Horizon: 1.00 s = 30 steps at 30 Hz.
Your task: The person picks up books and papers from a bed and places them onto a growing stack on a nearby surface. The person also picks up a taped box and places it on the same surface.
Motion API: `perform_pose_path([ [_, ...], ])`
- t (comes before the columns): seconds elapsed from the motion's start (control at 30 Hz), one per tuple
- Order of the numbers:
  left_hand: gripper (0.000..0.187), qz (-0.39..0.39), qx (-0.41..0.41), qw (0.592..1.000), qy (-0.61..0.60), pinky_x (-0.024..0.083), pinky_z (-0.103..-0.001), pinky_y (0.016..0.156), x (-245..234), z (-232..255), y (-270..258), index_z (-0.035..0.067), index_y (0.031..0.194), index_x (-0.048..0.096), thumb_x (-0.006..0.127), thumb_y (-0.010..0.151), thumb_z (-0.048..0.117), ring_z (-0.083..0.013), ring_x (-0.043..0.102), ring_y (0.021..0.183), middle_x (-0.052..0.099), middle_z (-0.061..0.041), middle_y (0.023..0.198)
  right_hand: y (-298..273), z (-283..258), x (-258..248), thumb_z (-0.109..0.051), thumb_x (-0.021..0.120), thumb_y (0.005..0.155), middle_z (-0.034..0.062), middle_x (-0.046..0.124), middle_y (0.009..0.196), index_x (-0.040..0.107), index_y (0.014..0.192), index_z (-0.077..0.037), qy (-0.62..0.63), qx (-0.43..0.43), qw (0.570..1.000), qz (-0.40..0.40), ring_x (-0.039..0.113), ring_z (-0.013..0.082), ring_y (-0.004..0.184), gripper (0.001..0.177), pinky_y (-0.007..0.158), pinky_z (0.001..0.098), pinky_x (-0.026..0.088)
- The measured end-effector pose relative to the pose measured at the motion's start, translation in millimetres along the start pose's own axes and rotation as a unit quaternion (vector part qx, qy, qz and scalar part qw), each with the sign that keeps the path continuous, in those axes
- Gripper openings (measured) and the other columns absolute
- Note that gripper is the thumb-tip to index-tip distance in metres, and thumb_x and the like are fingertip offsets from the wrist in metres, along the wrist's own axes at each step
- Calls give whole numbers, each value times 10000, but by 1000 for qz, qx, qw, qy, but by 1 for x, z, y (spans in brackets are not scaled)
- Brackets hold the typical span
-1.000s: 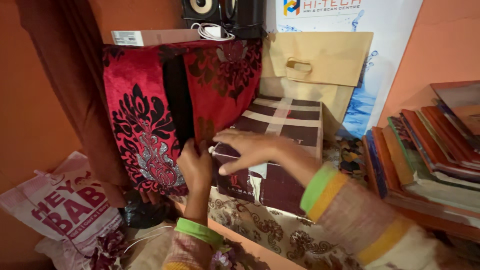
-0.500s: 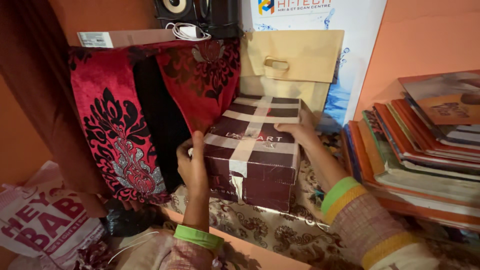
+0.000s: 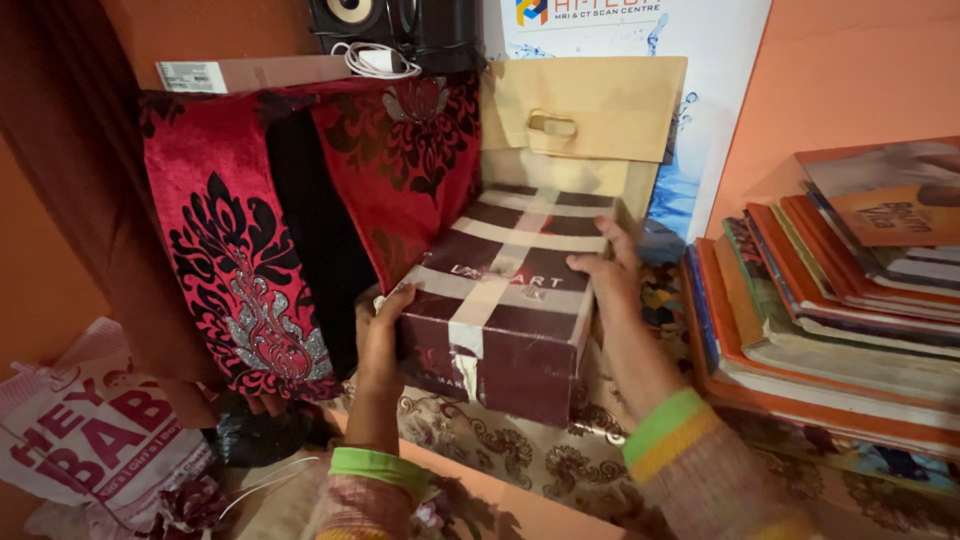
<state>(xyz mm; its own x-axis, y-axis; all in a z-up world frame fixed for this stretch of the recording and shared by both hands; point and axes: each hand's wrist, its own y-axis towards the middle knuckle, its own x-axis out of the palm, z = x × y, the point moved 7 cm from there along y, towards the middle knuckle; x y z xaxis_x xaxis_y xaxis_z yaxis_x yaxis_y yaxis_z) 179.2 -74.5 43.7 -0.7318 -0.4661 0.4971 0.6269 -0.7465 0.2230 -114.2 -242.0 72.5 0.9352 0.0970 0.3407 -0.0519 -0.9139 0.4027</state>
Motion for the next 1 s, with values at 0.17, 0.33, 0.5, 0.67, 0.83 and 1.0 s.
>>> perform_pose_path([
  [0.17, 634, -36, -29, 999, 22, 514, -331, 871, 2, -5, 6, -19, 1268, 624, 745, 796, 386, -203, 664, 987, 708, -102, 1128, -16, -2, -3, 68, 639, 742, 135, 656, 1273, 549, 1375, -77, 23, 13, 1000, 9, 647, 244, 1120, 656, 951, 330, 537],
  [0.33, 704, 71, 73, 986, 131, 473, -293, 876, -18, -3, 4, -37, 1128, 721, 574, 962, 631, -143, 596, 943, 706, -71, 1049, -16, -3, -2, 48, 644, 770, 140, 625, 1291, 526, 1390, -60, 33, -1, 999, 4, 629, 237, 1129, 640, 973, 331, 520],
  [0.5, 661, 152, 158, 946, 239, 488, -312, 793, -35, 1, -2, -20, 1044, 742, 566, 972, 613, -146, 603, 824, 730, -64, 873, -19, -3, -4, 4, 663, 779, 121, 607, 1319, 536, 1394, -72, -21, 20, 999, 21, 618, 229, 1160, 632, 989, 325, 503],
  [0.67, 520, 162, 131, 949, 235, 430, -356, 563, -64, -30, 7, -50, 1042, 763, 606, 1020, 445, -154, 532, 617, 656, -125, 726, -19, -2, -8, -41, 693, 759, 96, 498, 1419, 549, 1392, -87, -47, 7, 998, 31, 542, 230, 1269, 651, 1056, 325, 452],
  [0.83, 349, 179, 190, 911, 320, 501, -360, 591, -70, -35, 8, -8, 1087, 756, 639, 987, 306, -164, 595, 621, 735, -132, 735, -19, -5, -8, -96, 715, 766, 105, 468, 1448, 550, 1399, -89, -72, -9, 997, 33, 511, 247, 1318, 654, 1093, 353, 422],
  [1.0, 311, 295, 178, 874, 342, 544, -396, 747, -67, -19, -28, 29, 1092, 765, 698, 963, 304, -270, 729, 812, 758, -155, 936, -36, -10, -13, -243, 738, 700, 118, 484, 1363, 436, 1461, -150, -99, 72, 990, 74, 540, 265, 1245, 824, 1037, 412, 439],
])
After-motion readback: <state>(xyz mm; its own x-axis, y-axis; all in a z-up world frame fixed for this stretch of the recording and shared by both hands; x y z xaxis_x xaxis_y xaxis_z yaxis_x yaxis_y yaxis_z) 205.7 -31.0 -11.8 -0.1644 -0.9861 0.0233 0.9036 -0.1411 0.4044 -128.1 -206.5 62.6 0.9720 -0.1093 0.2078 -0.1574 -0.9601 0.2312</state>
